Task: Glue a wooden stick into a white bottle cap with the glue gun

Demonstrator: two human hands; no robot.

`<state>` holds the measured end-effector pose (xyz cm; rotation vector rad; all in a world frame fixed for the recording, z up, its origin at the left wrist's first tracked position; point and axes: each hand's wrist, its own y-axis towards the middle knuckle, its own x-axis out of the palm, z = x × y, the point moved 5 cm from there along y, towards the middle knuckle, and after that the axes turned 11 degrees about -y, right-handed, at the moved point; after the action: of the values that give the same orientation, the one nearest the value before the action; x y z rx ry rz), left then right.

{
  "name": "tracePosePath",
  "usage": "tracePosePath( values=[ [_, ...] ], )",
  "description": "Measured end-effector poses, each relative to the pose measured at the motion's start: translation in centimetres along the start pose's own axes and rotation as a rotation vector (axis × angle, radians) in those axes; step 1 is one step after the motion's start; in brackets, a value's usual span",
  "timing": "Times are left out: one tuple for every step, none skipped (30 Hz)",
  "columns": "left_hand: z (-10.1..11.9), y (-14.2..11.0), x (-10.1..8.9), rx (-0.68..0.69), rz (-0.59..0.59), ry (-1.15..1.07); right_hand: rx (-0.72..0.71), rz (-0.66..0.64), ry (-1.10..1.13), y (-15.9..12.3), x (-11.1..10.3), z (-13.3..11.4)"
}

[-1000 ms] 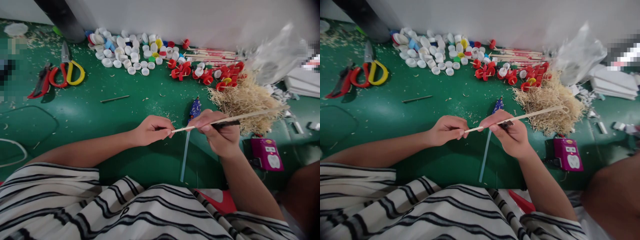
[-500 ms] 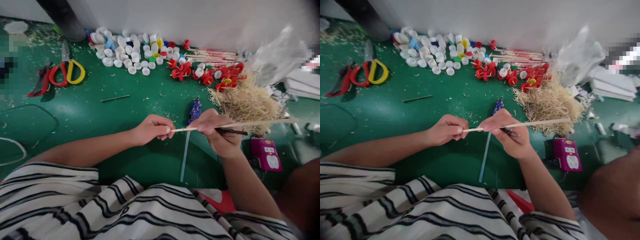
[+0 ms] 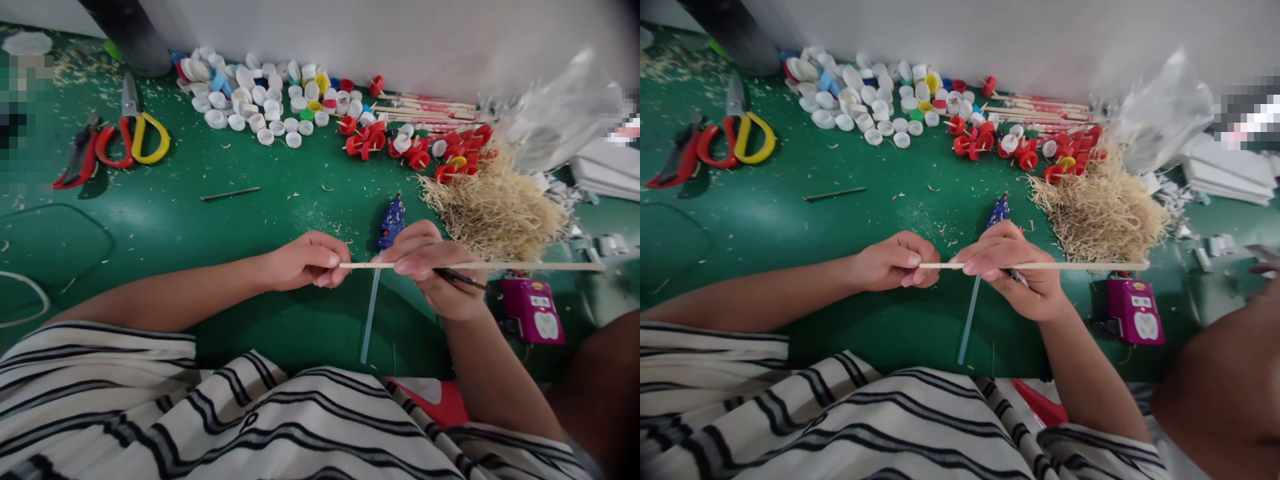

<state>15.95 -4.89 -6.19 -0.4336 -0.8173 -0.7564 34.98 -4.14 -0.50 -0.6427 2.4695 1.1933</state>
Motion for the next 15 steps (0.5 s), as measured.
tracePosePath(
  values=[
    [0.0,0.0,0.0,-0.001,0.002,-0.014,0.01,0.005,-0.002,0.0,0.0,0.0],
    [0.1,0.1,-0.1,-0.001,0.004,-0.025,0.025,0.012,-0.001,0.0,0.0,0.1],
    [0.2,0.1,-0.1,-0.001,0.005,-0.033,0.043,0.021,0.002,0.0,0.0,0.2],
    [0.2,0.1,-0.2,-0.002,0.007,-0.037,0.065,0.032,0.007,0.0,0.0,0.3],
    [0.2,0.1,-0.2,-0.003,0.013,-0.034,0.087,0.045,0.013,-0.1,0.0,0.5],
    [0.2,0.1,-0.3,-0.001,0.025,-0.028,0.108,0.058,0.021,-0.2,0.0,0.7],
    [0.2,0.1,-0.4,0.0,0.037,-0.018,0.129,0.07,0.03,-0.3,-0.1,0.8],
    [0.2,0.0,-0.5,0.001,0.049,-0.006,0.15,0.077,0.042,-0.4,-0.1,1.0],
    [0.2,0.0,-0.6,0.003,0.06,0.003,0.172,0.081,0.062,-0.5,0.0,1.1],
    [0.1,0.0,-0.7,0.004,0.066,0.009,0.198,0.083,0.089,-0.6,0.0,1.2],
    [0.1,0.1,-0.7,0.005,0.069,0.011,0.23,0.088,0.117,-0.7,0.1,1.3],
    [0.1,0.1,-0.7,0.006,0.071,0.012,0.268,0.1,0.14,-0.8,0.1,1.3],
    [0.1,0.1,-0.7,0.012,0.077,0.009,0.31,0.123,0.154,-0.9,0.0,1.4],
    [0.1,0.1,-0.7,0.02,0.088,0.006,0.352,0.155,0.158,-1.0,0.0,1.4],
    [0.2,0.1,-0.8,0.029,0.099,0.003,0.389,0.19,0.153,-1.0,-0.1,1.4]
  ],
)
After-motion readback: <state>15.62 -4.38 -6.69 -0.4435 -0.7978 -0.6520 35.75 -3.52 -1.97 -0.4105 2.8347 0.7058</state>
